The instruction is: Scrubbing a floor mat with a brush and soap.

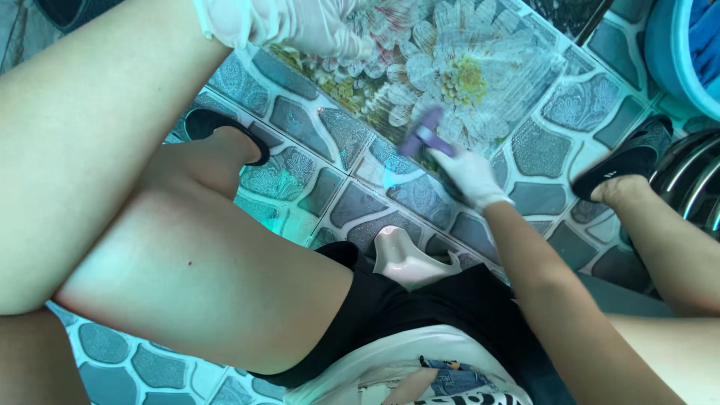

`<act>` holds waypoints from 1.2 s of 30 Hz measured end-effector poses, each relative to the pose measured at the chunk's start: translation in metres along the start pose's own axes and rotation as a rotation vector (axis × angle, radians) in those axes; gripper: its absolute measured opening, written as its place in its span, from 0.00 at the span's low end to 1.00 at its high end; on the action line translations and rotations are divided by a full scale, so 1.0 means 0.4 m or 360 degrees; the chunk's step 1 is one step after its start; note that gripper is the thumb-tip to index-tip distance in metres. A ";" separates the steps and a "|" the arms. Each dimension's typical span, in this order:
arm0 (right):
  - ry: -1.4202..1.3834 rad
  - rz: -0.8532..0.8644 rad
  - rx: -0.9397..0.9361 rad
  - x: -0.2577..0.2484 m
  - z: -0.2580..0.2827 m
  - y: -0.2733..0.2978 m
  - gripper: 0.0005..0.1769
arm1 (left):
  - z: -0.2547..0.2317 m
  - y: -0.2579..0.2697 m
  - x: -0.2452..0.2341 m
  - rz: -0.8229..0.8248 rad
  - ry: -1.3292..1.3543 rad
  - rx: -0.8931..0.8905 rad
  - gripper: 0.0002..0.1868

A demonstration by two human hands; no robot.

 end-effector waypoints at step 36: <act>0.0132 -0.0101 -0.0196 0.062 0.229 -0.193 0.43 | -0.053 0.122 -0.015 -0.0100 -0.0867 -0.0105 0.49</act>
Point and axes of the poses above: each hand's wrist, its own y-axis away from the middle knuckle, its own x-axis out of the palm, z = x × y, the point moved 1 cm from there along -y, towards the middle knuckle, and after that the axes turned 5 degrees about -z, right-handed, at the moved point
